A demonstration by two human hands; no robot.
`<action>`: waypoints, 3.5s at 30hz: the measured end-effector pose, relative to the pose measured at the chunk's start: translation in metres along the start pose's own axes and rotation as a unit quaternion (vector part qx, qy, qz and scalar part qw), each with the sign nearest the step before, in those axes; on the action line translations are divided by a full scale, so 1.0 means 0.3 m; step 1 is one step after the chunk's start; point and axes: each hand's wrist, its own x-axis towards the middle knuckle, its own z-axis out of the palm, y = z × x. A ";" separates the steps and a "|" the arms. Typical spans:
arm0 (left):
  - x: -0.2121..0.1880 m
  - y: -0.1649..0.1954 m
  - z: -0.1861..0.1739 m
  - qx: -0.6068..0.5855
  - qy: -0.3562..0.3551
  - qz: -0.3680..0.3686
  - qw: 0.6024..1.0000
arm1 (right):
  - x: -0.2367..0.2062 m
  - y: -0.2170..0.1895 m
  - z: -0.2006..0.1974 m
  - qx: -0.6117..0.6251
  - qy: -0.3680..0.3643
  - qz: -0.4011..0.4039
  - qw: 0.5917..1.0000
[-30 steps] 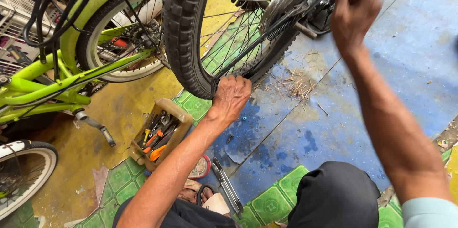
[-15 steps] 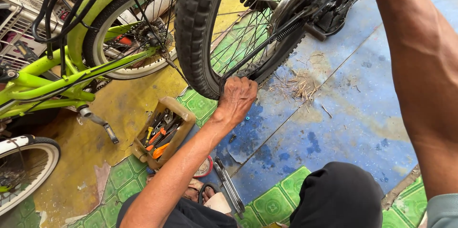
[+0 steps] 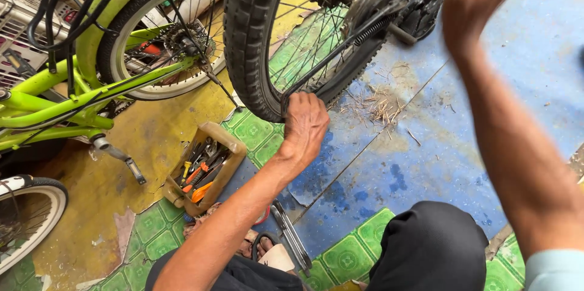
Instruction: The person removes the inner tube from a bicycle tire, inspects the tire, and then reinserts the inner tube. They use a tire lever to pry the tire bead off the rim and later use an air hose to inflate the tire.
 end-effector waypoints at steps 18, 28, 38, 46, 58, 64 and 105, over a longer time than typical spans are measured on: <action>-0.009 -0.023 0.023 -0.066 0.071 0.005 0.995 | -0.519 -0.028 0.113 -0.343 -0.509 -0.205 0.762; 0.005 -0.002 -0.025 0.016 0.096 -0.025 0.995 | -0.527 -0.066 0.212 -0.111 -0.574 -0.122 0.802; -0.058 -0.073 -0.016 0.093 0.073 0.049 0.992 | -0.473 -0.083 0.123 -0.127 -0.164 0.167 0.964; -0.052 -0.065 -0.030 0.075 0.104 0.031 0.991 | -0.258 0.040 0.136 -0.160 -0.178 0.104 0.965; -0.054 -0.058 0.027 0.069 0.174 -0.001 0.982 | -0.454 0.037 0.065 -0.118 -0.256 -0.013 0.959; -0.032 -0.032 0.029 0.031 0.148 -0.011 0.988 | -0.553 0.015 0.064 -0.297 -0.383 -0.201 0.851; 0.012 0.003 0.102 0.036 0.003 -0.005 0.999 | -0.392 0.040 0.150 -0.385 -0.573 -0.197 0.696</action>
